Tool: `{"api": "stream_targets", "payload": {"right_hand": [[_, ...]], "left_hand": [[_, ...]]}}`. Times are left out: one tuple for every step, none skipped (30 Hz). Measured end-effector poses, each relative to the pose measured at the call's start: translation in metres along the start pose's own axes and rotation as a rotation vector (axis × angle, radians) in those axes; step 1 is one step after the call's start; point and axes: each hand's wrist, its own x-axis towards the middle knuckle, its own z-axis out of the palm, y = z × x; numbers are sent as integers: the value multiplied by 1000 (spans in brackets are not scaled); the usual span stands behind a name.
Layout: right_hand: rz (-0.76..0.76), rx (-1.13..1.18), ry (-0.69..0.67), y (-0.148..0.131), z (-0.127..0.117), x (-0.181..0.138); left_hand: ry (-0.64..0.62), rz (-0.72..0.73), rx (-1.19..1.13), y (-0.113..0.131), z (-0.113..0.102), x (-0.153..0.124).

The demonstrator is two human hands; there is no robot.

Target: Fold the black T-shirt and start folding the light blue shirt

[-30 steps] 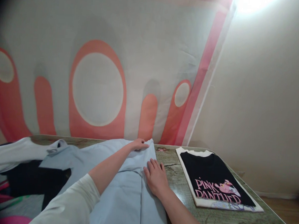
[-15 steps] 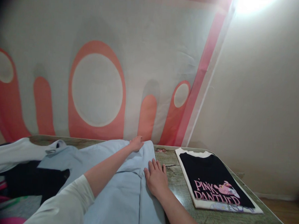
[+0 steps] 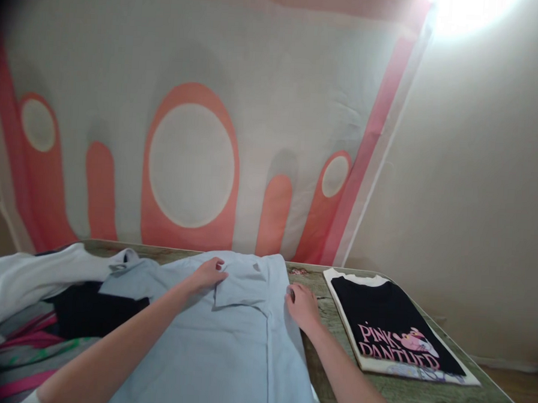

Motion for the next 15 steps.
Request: {"api": "stream_targets", "payload": {"right_hand": [[29, 52, -9, 3, 1, 9], [63, 95, -18, 5, 1, 19], [97, 124, -22, 6, 2, 30], [130, 137, -19, 7, 4, 41], [159, 138, -12, 7, 5, 52], [185, 131, -2, 8, 7, 63], [214, 122, 5, 7, 9, 74], [243, 109, 11, 7, 11, 84], [268, 92, 16, 6, 13, 93], [290, 72, 20, 5, 15, 101], [308, 51, 23, 3, 17, 108], [322, 30, 22, 1, 18, 113], [334, 8, 17, -1, 20, 118], [344, -13, 8, -3, 21, 122], [351, -33, -3, -6, 22, 124]], "left_hand": [[-16, -26, -79, 1, 2, -4], [-26, -56, -172, 3, 5, -6], [-26, -87, -269, 4, 8, -8], [-13, -114, -358, 6, 12, -8], [6, -132, -431, 7, 15, -8], [26, -141, -486, 7, 18, -8], [37, -147, -546, 8, 19, -8], [30, -154, -622, 9, 20, -9], [6, -165, -711, 10, 20, -10], [-26, -181, -806, 12, 19, -11], [-60, -199, -900, 13, 18, -13], [-93, -214, -988, 15, 16, -15], [-122, -226, -1065, 17, 15, -17], [-142, -233, -1132, 18, 14, -20], [-154, -234, -1190, 20, 13, -21]]}}
